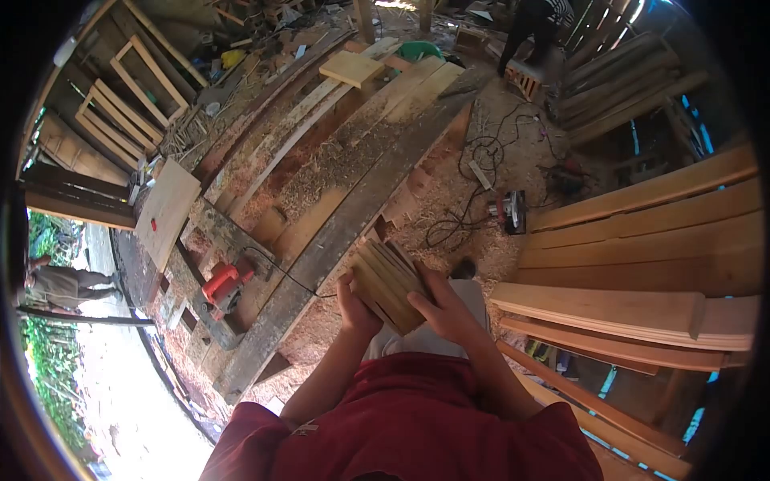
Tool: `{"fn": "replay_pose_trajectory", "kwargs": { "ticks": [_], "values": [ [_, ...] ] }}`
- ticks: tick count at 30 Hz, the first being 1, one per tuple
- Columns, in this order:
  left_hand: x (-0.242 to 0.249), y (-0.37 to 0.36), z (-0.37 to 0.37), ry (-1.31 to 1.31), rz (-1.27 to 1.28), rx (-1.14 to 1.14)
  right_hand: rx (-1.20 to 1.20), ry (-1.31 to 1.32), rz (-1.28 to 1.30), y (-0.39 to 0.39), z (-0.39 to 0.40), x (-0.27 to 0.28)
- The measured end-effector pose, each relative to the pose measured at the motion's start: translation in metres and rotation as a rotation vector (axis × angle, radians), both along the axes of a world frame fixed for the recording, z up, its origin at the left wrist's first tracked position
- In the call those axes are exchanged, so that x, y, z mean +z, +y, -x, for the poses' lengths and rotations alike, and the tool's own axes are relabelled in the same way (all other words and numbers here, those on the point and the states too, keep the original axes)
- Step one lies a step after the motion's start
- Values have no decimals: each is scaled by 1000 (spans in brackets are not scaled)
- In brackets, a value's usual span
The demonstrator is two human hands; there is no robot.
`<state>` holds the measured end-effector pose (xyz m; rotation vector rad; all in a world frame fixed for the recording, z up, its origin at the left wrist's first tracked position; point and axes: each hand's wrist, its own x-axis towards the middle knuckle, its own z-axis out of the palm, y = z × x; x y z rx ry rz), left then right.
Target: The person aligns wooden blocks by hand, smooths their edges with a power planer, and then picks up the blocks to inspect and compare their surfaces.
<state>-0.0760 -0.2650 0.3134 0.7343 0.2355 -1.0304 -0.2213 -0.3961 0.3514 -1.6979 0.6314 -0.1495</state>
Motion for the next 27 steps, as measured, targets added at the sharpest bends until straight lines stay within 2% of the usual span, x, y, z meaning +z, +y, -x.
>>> {"fn": "replay_pose_trajectory", "kwargs": {
  "ticks": [4, 5, 7, 10, 13, 16, 19, 22, 25, 27],
  "values": [
    [-8, -1, -9, 29, -33, -71, -126, 35, -126, 6, 0, 14],
    [-18, -1, -13, 19, -52, -96, -129, 38, -81, 6, 1, 9],
    [-24, -1, -15, 47, -77, -49, -149, -14, -105, 8, 2, 11],
    [-26, -5, -17, 68, -43, 79, -244, -90, -339, 7, 3, -21],
    [-16, -23, -9, -197, -167, 344, -431, -98, -480, 12, -11, -33],
    [-38, -22, -18, -199, -250, 216, -599, -59, -507, 12, -26, -40],
    [-64, -8, -45, -313, -244, -145, -618, -124, -555, -19, -18, -103],
    [-86, -5, -76, -238, -123, -404, -572, -125, -617, -52, -12, -136],
    [-120, -20, -89, -129, -199, -536, -447, -49, -603, -71, -10, -157],
    [-143, -44, -64, -258, -375, -532, -484, 45, -580, -72, -23, -155]
  ]
}}
